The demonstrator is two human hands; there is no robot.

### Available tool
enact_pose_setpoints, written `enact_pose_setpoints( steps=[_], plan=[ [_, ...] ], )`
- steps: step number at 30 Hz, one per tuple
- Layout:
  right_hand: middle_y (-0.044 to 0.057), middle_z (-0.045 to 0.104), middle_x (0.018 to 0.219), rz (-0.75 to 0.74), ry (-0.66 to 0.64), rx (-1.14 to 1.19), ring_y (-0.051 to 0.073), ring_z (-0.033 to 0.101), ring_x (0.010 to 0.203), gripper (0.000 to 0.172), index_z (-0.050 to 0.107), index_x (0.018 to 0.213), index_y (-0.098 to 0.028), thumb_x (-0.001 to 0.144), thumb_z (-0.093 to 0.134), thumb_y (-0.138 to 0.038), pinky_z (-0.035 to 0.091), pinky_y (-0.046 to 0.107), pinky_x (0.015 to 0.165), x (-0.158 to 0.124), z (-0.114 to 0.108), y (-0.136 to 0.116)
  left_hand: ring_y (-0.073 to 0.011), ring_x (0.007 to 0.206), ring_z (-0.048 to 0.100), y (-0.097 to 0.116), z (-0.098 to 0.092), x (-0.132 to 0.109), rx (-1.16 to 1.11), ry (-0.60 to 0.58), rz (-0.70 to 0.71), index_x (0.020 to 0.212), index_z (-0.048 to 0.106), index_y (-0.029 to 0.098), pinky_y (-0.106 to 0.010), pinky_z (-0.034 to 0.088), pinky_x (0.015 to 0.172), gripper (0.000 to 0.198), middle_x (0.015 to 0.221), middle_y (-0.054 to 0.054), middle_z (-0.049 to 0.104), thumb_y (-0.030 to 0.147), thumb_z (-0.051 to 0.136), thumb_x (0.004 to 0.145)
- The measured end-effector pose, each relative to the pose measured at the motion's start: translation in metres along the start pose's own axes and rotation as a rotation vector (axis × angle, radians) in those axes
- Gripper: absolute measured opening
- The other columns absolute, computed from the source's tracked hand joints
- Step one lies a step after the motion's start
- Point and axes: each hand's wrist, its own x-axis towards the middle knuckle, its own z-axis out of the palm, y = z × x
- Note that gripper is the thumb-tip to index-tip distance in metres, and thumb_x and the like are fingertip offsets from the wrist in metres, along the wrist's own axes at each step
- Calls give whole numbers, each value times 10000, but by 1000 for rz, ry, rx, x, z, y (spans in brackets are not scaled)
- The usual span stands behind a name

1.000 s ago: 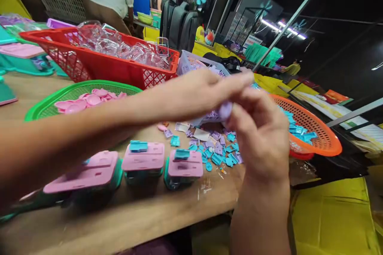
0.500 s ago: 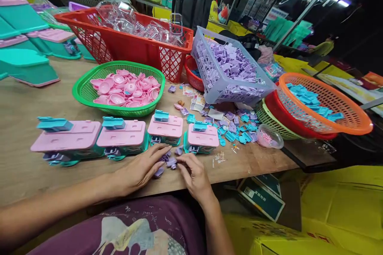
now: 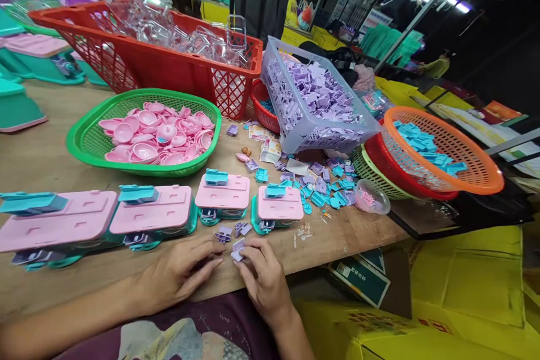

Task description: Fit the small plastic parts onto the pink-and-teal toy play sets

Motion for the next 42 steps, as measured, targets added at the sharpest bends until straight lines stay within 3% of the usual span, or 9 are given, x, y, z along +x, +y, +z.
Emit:
enact_pose_setpoints(
  steps=[3, 7, 13, 16, 18, 20, 26, 34, 42],
  plan=[
    [66, 552, 1156, -51, 163, -14, 211, 609, 1003, 422, 556, 1158, -353, 827, 585, -93, 544, 357, 835, 4, -12, -16, -146, 787, 593, 19, -1, 21, -234, 27, -168, 1101, 613, 226, -252, 487, 735, 237, 903, -18, 659, 338, 490, 934],
    [73, 555, 1239, -42, 153, 31, 240, 585, 1089, 385, 594, 1159, -339, 828, 612, -143, 516, 402, 900, 19, -40, -26, -111, 672, 553, 48, -12, 63, -376, 5, -210, 971, 676, 205, -208, 416, 622, 225, 788, 20, 657, 357, 516, 926],
    [66, 627, 1094, 75, 422, 239, 217, 597, 1061, 98, 653, 929, -241, 832, 646, -235, 504, 387, 919, 70, -88, 1, -200, 845, 585, 69, -21, 155, -28, 97, -36, 964, 726, 175, -278, 408, 757, 280, 904, -76, 689, 318, 489, 920],
    [45, 651, 1013, 185, 478, 423, 188, 631, 967, 238, 598, 945, -228, 757, 733, -282, 533, 343, 839, 90, -100, 31, -214, 760, 578, 67, -20, 200, 166, -115, -89, 904, 734, 144, -281, 403, 675, 290, 805, -104, 674, 278, 477, 895],
    [31, 660, 960, 295, 441, 467, 171, 643, 900, 380, 571, 1011, -231, 702, 776, -313, 536, 321, 796, 97, -104, 51, -197, 650, 558, 64, -20, 222, 243, -293, -160, 854, 732, 110, -265, 390, 609, 221, 697, -100, 648, 227, 546, 826],
    [33, 662, 922, 357, 369, 444, 165, 642, 873, 447, 572, 1051, -217, 683, 784, -353, 527, 313, 788, 99, -105, 66, -186, 590, 539, 63, -21, 235, 290, -375, -208, 801, 726, 77, -255, 384, 582, 161, 616, -93, 616, 188, 619, 753],
    [26, 661, 814, 380, 263, 379, 147, 621, 757, 410, 626, 1003, -177, 697, 767, -409, 507, 291, 736, 97, -103, 82, -168, 574, 527, 60, -23, 242, 333, -386, -240, 761, 719, 81, -238, 369, 568, 113, 580, -60, 600, 135, 679, 670],
    [36, 684, 955, 330, 147, 342, 164, 608, 889, 251, 683, 955, -188, 810, 673, -392, 467, 278, 805, 96, -105, 71, -167, 671, 583, 44, -12, 228, 266, -245, -208, 829, 726, 129, -225, 354, 557, 170, 743, -78, 672, 167, 626, 697],
    [29, 671, 894, 347, 158, 349, 164, 589, 839, 256, 678, 896, -183, 791, 680, -416, 451, 277, 790, 94, -104, 80, -168, 669, 570, 38, -4, 220, 221, -143, -210, 824, 714, 150, -234, 346, 566, 147, 745, -63, 668, 190, 619, 719]
  ],
)
